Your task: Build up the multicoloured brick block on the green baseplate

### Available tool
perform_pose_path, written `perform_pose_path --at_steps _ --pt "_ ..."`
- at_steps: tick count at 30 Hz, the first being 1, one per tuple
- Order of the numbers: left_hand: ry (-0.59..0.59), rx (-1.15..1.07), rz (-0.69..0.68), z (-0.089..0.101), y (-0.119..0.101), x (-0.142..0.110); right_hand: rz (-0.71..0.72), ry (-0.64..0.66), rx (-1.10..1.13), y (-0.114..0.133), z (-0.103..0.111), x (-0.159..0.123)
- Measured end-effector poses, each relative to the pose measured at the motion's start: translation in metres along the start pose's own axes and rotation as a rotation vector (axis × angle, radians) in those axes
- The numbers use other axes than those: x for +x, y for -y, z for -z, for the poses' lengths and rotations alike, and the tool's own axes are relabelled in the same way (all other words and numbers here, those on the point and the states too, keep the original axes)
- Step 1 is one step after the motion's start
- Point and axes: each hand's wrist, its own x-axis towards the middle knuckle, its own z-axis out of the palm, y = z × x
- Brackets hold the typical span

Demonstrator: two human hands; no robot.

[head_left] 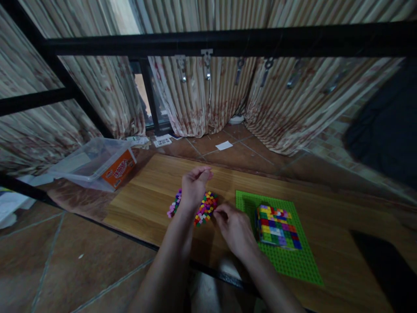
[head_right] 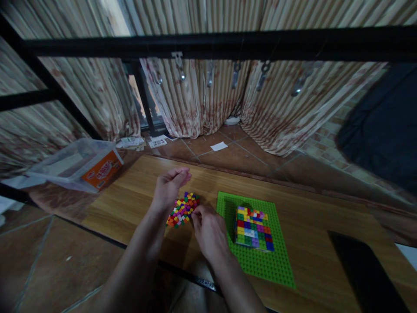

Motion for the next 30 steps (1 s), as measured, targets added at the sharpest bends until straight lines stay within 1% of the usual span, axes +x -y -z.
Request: perform_pose_path --at_steps 4,7,10,13,15,16,18,20,22,25,28,30 --pt "0.042 0.010 0.024 -0.010 0.004 -0.004 -0.030 -0.063 0.234 0.008 0.027 -0.003" --pt "0.102 0.024 0.033 -0.019 0.010 -0.010 -0.034 -0.158 0.370 0.003 0.054 -0.006" --pt "0.191 0.111 0.041 -0.027 0.016 -0.016 -0.092 -0.290 0.415 -0.018 0.084 -0.009" --pt "0.287 0.231 0.011 -0.036 0.023 -0.021 -0.163 -0.409 0.405 -0.050 0.113 -0.014" --pt "0.342 0.305 -0.008 -0.043 0.029 -0.025 -0.215 -0.444 0.378 -0.072 0.128 -0.018" --pt "0.365 0.338 -0.010 -0.046 0.032 -0.027 -0.249 -0.440 0.353 -0.082 0.133 -0.020" --pt "0.408 0.389 -0.005 -0.053 0.038 -0.031 -0.297 -0.414 0.274 -0.097 0.139 -0.023" --pt "0.459 0.399 -0.005 -0.061 0.044 -0.036 -0.311 -0.372 0.188 -0.104 0.140 -0.025" --pt "0.496 0.383 -0.013 -0.068 0.049 -0.041 -0.290 -0.324 0.120 -0.106 0.138 -0.025" --pt "0.517 0.380 -0.023 -0.078 0.054 -0.046 -0.227 -0.260 0.052 -0.104 0.133 -0.024" --pt "0.547 0.408 -0.047 -0.088 0.058 -0.048 -0.157 -0.209 -0.019 -0.102 0.129 -0.022" --pt "0.574 0.415 -0.072 -0.095 0.061 -0.048 -0.143 -0.185 -0.069 -0.102 0.128 -0.021"
